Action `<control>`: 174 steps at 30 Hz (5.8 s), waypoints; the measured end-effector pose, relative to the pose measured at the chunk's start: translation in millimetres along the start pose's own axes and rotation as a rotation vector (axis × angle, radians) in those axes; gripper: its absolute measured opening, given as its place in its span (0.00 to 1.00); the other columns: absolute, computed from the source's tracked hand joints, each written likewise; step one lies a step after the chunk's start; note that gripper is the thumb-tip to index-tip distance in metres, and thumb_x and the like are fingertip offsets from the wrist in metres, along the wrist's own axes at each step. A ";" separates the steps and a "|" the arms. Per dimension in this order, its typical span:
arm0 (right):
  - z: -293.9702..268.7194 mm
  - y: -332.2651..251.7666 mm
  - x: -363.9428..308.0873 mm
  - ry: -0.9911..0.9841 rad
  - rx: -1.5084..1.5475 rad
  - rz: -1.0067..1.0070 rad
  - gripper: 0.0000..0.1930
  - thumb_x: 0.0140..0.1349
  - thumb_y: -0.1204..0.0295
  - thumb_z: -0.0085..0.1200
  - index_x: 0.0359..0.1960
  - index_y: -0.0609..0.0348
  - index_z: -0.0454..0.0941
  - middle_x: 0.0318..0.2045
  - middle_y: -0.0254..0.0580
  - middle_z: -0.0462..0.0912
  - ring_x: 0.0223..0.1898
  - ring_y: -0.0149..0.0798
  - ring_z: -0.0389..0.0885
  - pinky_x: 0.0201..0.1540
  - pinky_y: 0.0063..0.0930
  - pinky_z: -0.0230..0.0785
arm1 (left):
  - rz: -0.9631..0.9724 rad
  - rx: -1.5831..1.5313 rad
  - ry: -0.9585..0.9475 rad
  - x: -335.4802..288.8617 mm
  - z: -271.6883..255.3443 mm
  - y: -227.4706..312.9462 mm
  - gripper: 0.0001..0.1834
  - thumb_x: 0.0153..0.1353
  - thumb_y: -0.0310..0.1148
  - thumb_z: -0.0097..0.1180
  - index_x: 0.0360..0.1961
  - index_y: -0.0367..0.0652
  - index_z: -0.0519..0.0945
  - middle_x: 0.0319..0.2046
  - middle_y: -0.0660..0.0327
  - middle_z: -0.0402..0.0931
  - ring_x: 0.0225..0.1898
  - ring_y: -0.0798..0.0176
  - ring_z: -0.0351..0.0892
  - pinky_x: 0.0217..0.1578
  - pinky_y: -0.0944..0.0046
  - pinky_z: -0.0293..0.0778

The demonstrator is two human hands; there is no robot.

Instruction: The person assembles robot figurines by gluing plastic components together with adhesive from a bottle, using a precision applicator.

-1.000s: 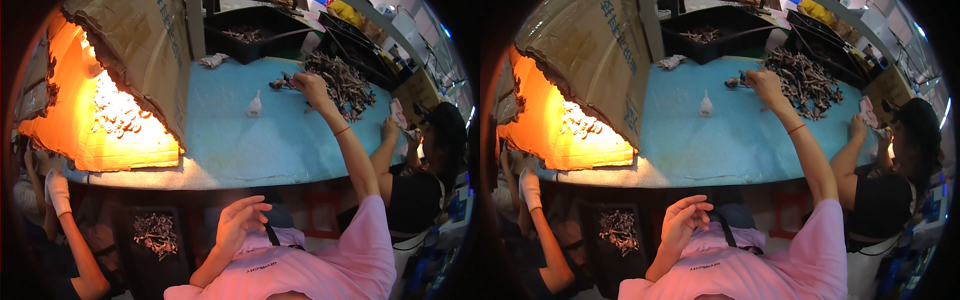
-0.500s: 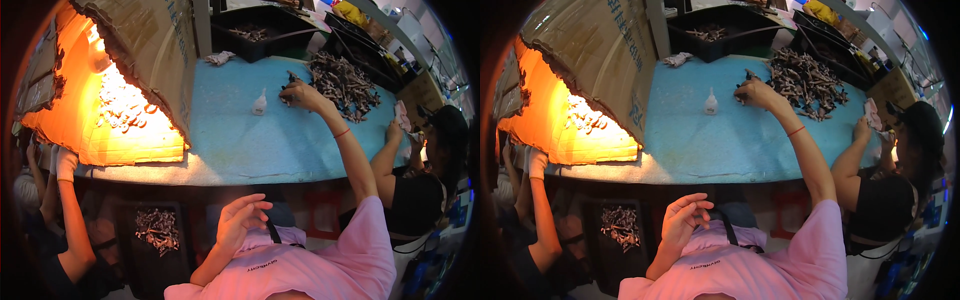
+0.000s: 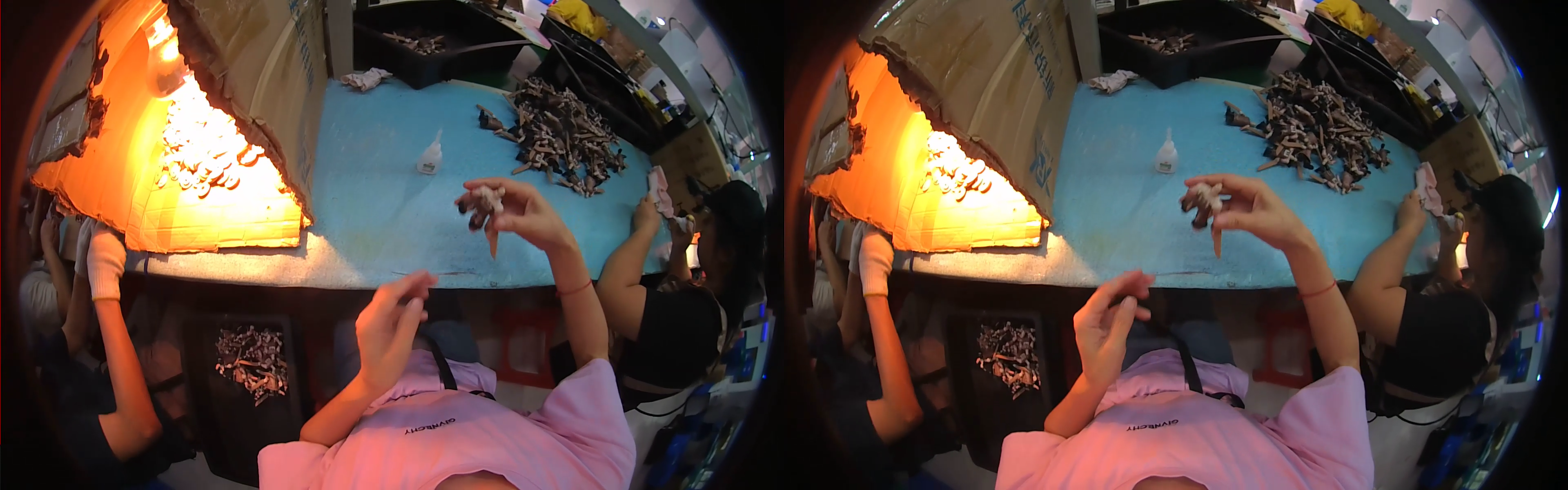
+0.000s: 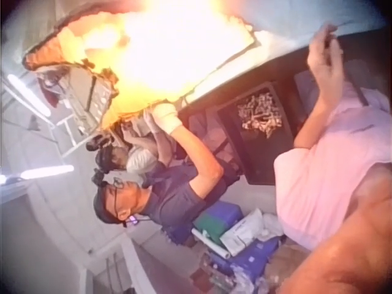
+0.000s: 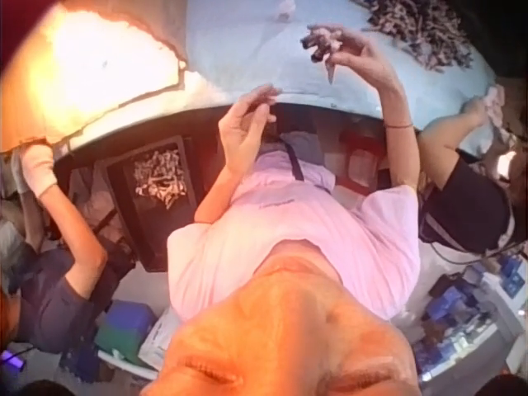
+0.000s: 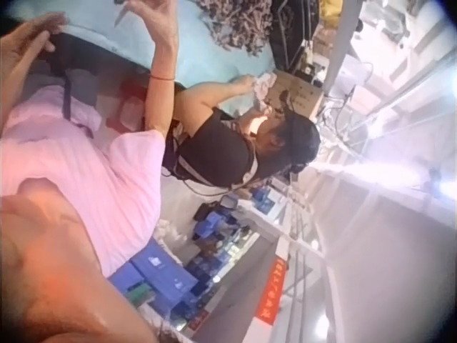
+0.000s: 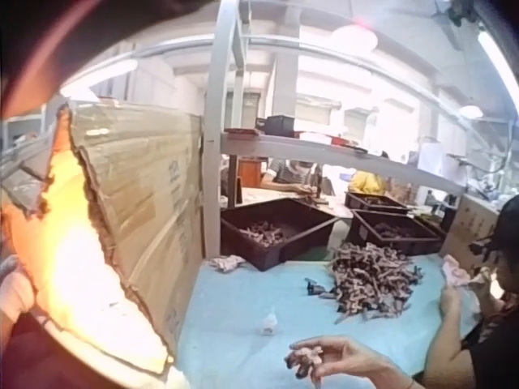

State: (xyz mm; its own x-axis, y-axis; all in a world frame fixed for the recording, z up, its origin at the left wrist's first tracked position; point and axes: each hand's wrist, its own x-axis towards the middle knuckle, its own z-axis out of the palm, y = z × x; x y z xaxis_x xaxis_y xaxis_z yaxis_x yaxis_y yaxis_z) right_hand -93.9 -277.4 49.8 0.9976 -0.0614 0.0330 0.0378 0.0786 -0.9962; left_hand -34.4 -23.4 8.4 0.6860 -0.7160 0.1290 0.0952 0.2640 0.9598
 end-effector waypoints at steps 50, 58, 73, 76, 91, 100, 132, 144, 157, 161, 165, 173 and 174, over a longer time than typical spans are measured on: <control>137.2 9.0 -61.2 0.665 -0.376 -0.488 0.18 0.40 0.65 0.65 0.25 0.67 0.72 0.17 0.44 0.75 0.15 0.32 0.67 0.17 0.23 0.55 | 0.634 0.692 0.453 -4.2 -40.7 4.8 0.14 0.42 0.18 0.60 0.34 0.34 0.76 0.33 0.55 0.76 0.32 0.59 0.76 0.31 0.67 0.73; 146.1 2.3 -61.6 0.586 -0.612 -0.537 0.24 0.44 0.53 0.63 0.25 0.62 0.68 0.17 0.37 0.70 0.17 0.32 0.62 0.20 0.26 0.52 | 0.708 0.921 0.515 -6.5 -40.3 14.7 0.16 0.40 0.21 0.63 0.34 0.39 0.77 0.32 0.61 0.76 0.33 0.58 0.75 0.31 0.65 0.74; 142.0 -0.2 -48.1 0.457 -0.743 -0.807 0.19 0.35 0.66 0.68 0.22 0.68 0.73 0.09 0.36 0.65 0.07 0.31 0.58 0.08 0.21 0.45 | 0.701 1.040 0.495 -11.2 -41.1 18.6 0.17 0.37 0.18 0.62 0.33 0.36 0.77 0.31 0.57 0.75 0.36 0.54 0.73 0.33 0.65 0.72; 140.6 0.4 -48.8 0.452 -0.768 -0.807 0.19 0.35 0.66 0.68 0.21 0.68 0.73 0.09 0.37 0.65 0.07 0.31 0.58 0.08 0.21 0.45 | 0.691 1.044 0.489 -10.3 -41.0 18.3 0.17 0.37 0.18 0.62 0.33 0.36 0.77 0.31 0.57 0.75 0.36 0.54 0.72 0.33 0.65 0.72; 142.6 -2.7 -46.9 0.385 -0.732 -0.783 0.20 0.32 0.70 0.70 0.22 0.67 0.71 0.12 0.38 0.69 0.09 0.31 0.60 0.09 0.20 0.47 | 0.682 1.020 0.485 -12.1 -41.6 17.1 0.17 0.38 0.17 0.61 0.33 0.36 0.77 0.31 0.56 0.75 0.36 0.55 0.72 0.32 0.66 0.73; 142.3 -0.2 -51.4 0.391 -0.821 -0.742 0.22 0.45 0.57 0.62 0.25 0.67 0.72 0.09 0.36 0.66 0.08 0.32 0.60 0.10 0.22 0.49 | 0.688 0.946 0.463 -11.2 -42.1 16.4 0.17 0.39 0.16 0.61 0.34 0.35 0.76 0.32 0.56 0.75 0.35 0.55 0.73 0.32 0.66 0.73; 142.7 5.2 -58.8 0.479 -0.650 -0.683 0.20 0.40 0.61 0.66 0.24 0.66 0.73 0.11 0.40 0.71 0.09 0.34 0.65 0.10 0.23 0.55 | 0.593 0.475 0.399 -17.2 -37.4 11.6 0.15 0.44 0.14 0.60 0.37 0.32 0.75 0.40 0.49 0.69 0.41 0.47 0.77 0.43 0.58 0.77; 142.8 -0.1 -54.1 0.418 -0.687 -0.716 0.19 0.38 0.64 0.66 0.24 0.67 0.72 0.10 0.38 0.69 0.08 0.33 0.64 0.09 0.22 0.54 | 0.591 0.429 0.412 -15.7 -37.8 12.1 0.16 0.43 0.14 0.61 0.36 0.33 0.75 0.40 0.52 0.68 0.41 0.48 0.77 0.43 0.58 0.77; 145.3 5.5 -55.3 0.453 -0.666 -0.751 0.19 0.38 0.64 0.67 0.24 0.67 0.72 0.10 0.38 0.69 0.07 0.33 0.63 0.08 0.21 0.52 | 0.613 0.461 0.456 -15.5 -38.9 8.8 0.13 0.41 0.16 0.63 0.30 0.33 0.74 0.35 0.53 0.70 0.34 0.55 0.79 0.35 0.60 0.78; 145.1 6.6 -57.3 0.489 -0.630 -0.736 0.20 0.40 0.63 0.66 0.25 0.67 0.72 0.10 0.39 0.70 0.08 0.34 0.64 0.09 0.22 0.54 | 0.589 0.499 0.460 -16.5 -36.5 13.8 0.13 0.39 0.16 0.63 0.29 0.34 0.74 0.34 0.53 0.70 0.33 0.57 0.79 0.34 0.61 0.78; 141.4 5.2 -58.3 0.466 -0.647 -0.685 0.20 0.42 0.61 0.65 0.26 0.66 0.73 0.11 0.40 0.71 0.09 0.35 0.66 0.11 0.23 0.55 | 0.592 0.547 0.459 -16.7 -36.7 14.8 0.15 0.36 0.14 0.62 0.29 0.34 0.74 0.34 0.53 0.71 0.29 0.61 0.77 0.31 0.64 0.76; 145.7 4.7 -53.3 0.493 -0.661 -0.664 0.20 0.40 0.61 0.66 0.25 0.66 0.73 0.11 0.39 0.71 0.09 0.35 0.66 0.11 0.23 0.55 | 0.566 0.483 0.438 -19.1 -35.6 14.3 0.18 0.33 0.13 0.62 0.31 0.33 0.74 0.34 0.51 0.71 0.28 0.63 0.75 0.29 0.67 0.75; 145.6 4.1 -52.9 0.498 -0.680 -0.668 0.20 0.40 0.61 0.66 0.25 0.66 0.73 0.11 0.39 0.71 0.09 0.35 0.66 0.11 0.23 0.56 | 0.567 0.503 0.438 -19.6 -36.8 13.3 0.19 0.33 0.13 0.62 0.31 0.33 0.74 0.34 0.51 0.71 0.29 0.63 0.75 0.29 0.67 0.75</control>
State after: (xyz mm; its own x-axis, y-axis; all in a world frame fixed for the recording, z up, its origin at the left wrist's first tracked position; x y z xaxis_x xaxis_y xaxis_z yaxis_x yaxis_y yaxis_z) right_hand -138.0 -128.9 55.7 0.6449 -0.2977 0.7038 0.3728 -0.6814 -0.6299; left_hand -20.0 17.9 9.5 0.7585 -0.2234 0.6122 -0.6032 0.1148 0.7893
